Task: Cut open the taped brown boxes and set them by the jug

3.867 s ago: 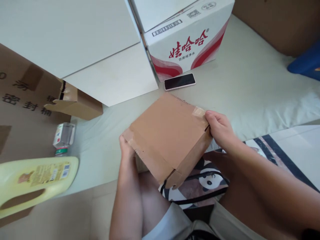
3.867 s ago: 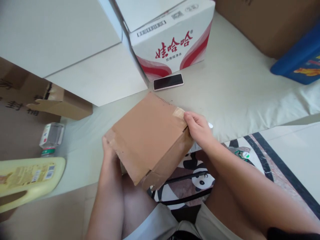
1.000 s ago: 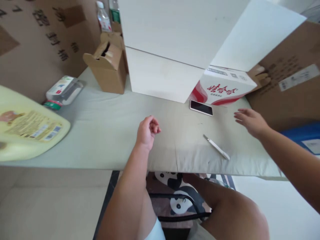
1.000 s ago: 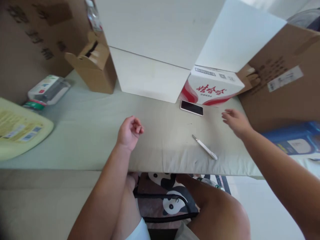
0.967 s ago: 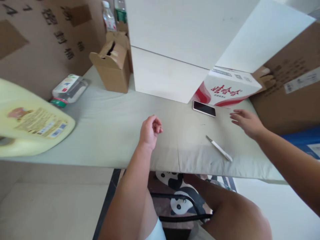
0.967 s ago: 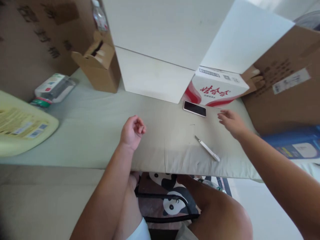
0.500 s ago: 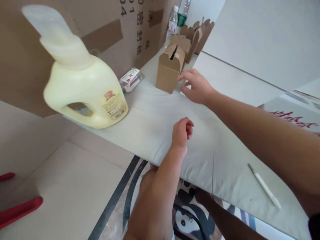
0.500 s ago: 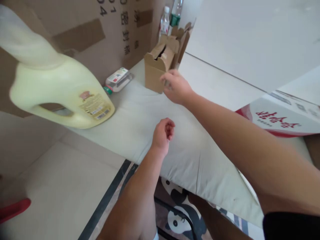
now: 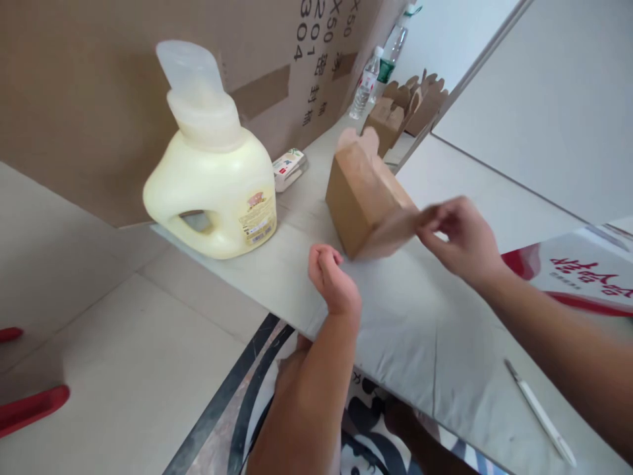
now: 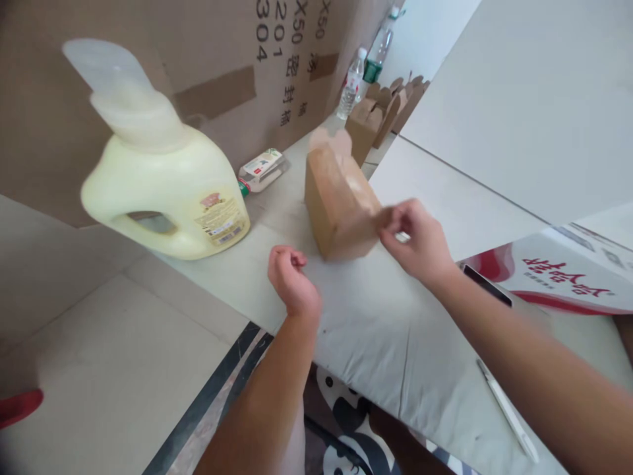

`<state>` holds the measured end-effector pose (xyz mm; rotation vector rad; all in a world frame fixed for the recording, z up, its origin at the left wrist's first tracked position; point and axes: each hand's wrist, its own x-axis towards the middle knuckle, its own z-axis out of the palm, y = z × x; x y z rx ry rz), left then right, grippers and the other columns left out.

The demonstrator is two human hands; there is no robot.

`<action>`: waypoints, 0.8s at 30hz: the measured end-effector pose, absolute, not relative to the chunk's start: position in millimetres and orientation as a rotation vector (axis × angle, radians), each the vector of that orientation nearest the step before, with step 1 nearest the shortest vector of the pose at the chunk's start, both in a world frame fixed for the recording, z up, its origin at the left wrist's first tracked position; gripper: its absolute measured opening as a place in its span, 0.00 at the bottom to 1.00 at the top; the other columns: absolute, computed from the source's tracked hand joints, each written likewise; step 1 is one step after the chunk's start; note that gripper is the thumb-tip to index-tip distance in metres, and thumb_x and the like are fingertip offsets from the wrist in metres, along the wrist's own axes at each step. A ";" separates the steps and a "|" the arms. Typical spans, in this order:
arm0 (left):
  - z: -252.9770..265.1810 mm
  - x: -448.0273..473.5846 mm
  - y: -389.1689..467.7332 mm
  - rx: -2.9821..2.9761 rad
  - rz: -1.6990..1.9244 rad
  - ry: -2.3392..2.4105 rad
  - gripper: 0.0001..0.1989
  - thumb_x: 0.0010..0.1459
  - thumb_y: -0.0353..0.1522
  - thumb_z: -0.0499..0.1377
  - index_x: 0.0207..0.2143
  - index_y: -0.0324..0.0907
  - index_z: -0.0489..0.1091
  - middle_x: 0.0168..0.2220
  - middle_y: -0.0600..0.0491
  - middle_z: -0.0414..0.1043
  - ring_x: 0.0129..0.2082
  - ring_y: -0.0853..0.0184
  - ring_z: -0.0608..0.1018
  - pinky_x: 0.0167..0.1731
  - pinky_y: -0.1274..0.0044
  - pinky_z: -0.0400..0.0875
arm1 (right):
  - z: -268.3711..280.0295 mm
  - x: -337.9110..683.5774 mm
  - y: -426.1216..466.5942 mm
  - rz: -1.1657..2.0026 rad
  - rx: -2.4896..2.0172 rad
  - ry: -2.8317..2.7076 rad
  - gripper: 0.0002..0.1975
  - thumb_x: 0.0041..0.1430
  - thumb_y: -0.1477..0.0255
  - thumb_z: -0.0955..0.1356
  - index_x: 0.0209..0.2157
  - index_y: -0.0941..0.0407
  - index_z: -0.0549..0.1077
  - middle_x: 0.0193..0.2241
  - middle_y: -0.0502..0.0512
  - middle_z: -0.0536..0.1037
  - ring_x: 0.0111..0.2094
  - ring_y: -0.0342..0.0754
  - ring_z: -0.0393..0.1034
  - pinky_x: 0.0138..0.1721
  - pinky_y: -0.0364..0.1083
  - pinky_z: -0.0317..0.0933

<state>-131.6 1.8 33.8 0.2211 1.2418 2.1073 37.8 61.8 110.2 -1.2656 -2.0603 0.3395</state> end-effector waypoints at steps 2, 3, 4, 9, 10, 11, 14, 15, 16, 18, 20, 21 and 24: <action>30.7 -133.9 -0.5 0.287 2.166 1.311 0.08 0.57 0.34 0.53 0.25 0.44 0.63 0.26 0.56 0.60 0.29 0.69 0.66 0.33 0.75 0.62 | 113.4 63.8 15.7 0.205 -1.193 -2.104 0.12 0.54 0.72 0.71 0.38 0.47 0.66 0.30 0.49 0.79 0.31 0.50 0.78 0.32 0.48 0.73; 29.6 -134.1 -2.3 0.359 2.189 1.358 0.07 0.58 0.35 0.54 0.28 0.44 0.65 0.29 0.55 0.63 0.32 0.68 0.68 0.36 0.74 0.64 | 116.5 74.9 -6.0 0.071 -1.150 -2.181 0.10 0.55 0.74 0.70 0.37 0.48 0.68 0.31 0.50 0.79 0.32 0.51 0.78 0.30 0.47 0.72; 28.9 -134.0 -4.6 0.461 2.216 1.400 0.07 0.60 0.36 0.54 0.31 0.44 0.68 0.33 0.53 0.66 0.35 0.67 0.70 0.39 0.74 0.66 | 120.3 84.5 -26.7 -0.034 -1.092 -2.279 0.08 0.56 0.77 0.69 0.34 0.48 0.70 0.30 0.51 0.79 0.30 0.49 0.78 0.27 0.45 0.70; 31.7 -129.9 -14.4 1.211 2.305 1.363 0.19 0.69 0.44 0.51 0.50 0.43 0.74 0.54 0.44 0.66 0.55 0.59 0.71 0.57 0.65 0.68 | 132.6 117.3 -108.3 -0.042 -0.983 -2.404 0.12 0.57 0.82 0.66 0.34 0.49 0.72 0.30 0.54 0.84 0.25 0.48 0.80 0.23 0.43 0.72; 33.1 -127.6 -15.2 1.358 2.249 1.304 0.21 0.70 0.45 0.49 0.51 0.43 0.75 0.56 0.43 0.66 0.57 0.58 0.71 0.58 0.65 0.68 | 131.5 123.2 -120.3 -0.001 -1.016 -2.384 0.13 0.56 0.83 0.66 0.34 0.49 0.72 0.32 0.55 0.86 0.26 0.49 0.81 0.23 0.43 0.73; 34.5 -124.6 -15.7 1.504 2.163 1.249 0.23 0.71 0.45 0.48 0.52 0.43 0.76 0.56 0.43 0.66 0.58 0.58 0.71 0.59 0.64 0.68 | 129.3 129.4 -130.9 0.027 -1.048 -2.345 0.13 0.55 0.83 0.66 0.33 0.49 0.72 0.35 0.56 0.87 0.26 0.50 0.82 0.22 0.44 0.73; 38.4 -111.4 -17.2 1.803 1.911 1.178 0.26 0.71 0.49 0.47 0.47 0.46 0.80 0.57 0.43 0.66 0.58 0.56 0.71 0.59 0.62 0.68 | 119.6 148.8 -155.5 0.043 -1.117 -2.197 0.13 0.55 0.83 0.66 0.30 0.48 0.74 0.43 0.58 0.87 0.27 0.52 0.82 0.22 0.47 0.73; 39.3 -106.4 -18.0 1.863 1.847 1.185 0.26 0.70 0.49 0.48 0.43 0.46 0.81 0.58 0.43 0.65 0.58 0.55 0.71 0.60 0.60 0.68 | 115.9 154.9 -161.5 0.035 -1.140 -2.146 0.13 0.55 0.83 0.66 0.30 0.48 0.75 0.45 0.58 0.86 0.27 0.52 0.82 0.22 0.47 0.73; 39.9 -101.7 -19.0 1.910 1.799 1.192 0.26 0.70 0.50 0.49 0.40 0.47 0.82 0.58 0.43 0.65 0.58 0.54 0.71 0.60 0.59 0.68 | 112.1 160.6 -166.4 0.032 -1.165 -2.103 0.14 0.55 0.83 0.66 0.30 0.48 0.76 0.48 0.58 0.85 0.28 0.52 0.82 0.22 0.48 0.73; 40.3 -94.1 -21.0 1.964 1.761 1.176 0.25 0.69 0.49 0.50 0.34 0.46 0.81 0.56 0.44 0.66 0.58 0.53 0.71 0.59 0.59 0.68 | 102.9 170.1 -173.6 0.042 -1.222 -2.019 0.15 0.54 0.84 0.67 0.31 0.48 0.79 0.53 0.58 0.83 0.28 0.51 0.82 0.23 0.48 0.73; 39.7 -89.2 -22.2 1.965 1.781 1.087 0.24 0.68 0.49 0.51 0.31 0.46 0.79 0.52 0.45 0.67 0.57 0.54 0.72 0.58 0.60 0.69 | 90.7 177.7 -178.0 0.059 -1.270 -1.931 0.17 0.54 0.85 0.66 0.32 0.49 0.80 0.56 0.58 0.80 0.30 0.50 0.81 0.25 0.47 0.74; 39.1 -87.6 -22.3 1.928 1.816 1.033 0.24 0.68 0.49 0.51 0.29 0.45 0.76 0.50 0.45 0.68 0.56 0.54 0.72 0.58 0.60 0.69 | 83.6 181.0 -179.3 0.075 -1.286 -1.899 0.17 0.55 0.85 0.66 0.34 0.49 0.81 0.57 0.58 0.79 0.33 0.50 0.82 0.26 0.47 0.74; 38.3 -83.2 -20.6 1.656 1.954 0.901 0.25 0.66 0.52 0.49 0.24 0.44 0.64 0.46 0.47 0.67 0.50 0.55 0.77 0.55 0.60 0.72 | 62.9 190.1 -181.4 0.122 -1.303 -1.849 0.22 0.56 0.84 0.65 0.41 0.46 0.83 0.58 0.58 0.75 0.40 0.52 0.80 0.36 0.51 0.77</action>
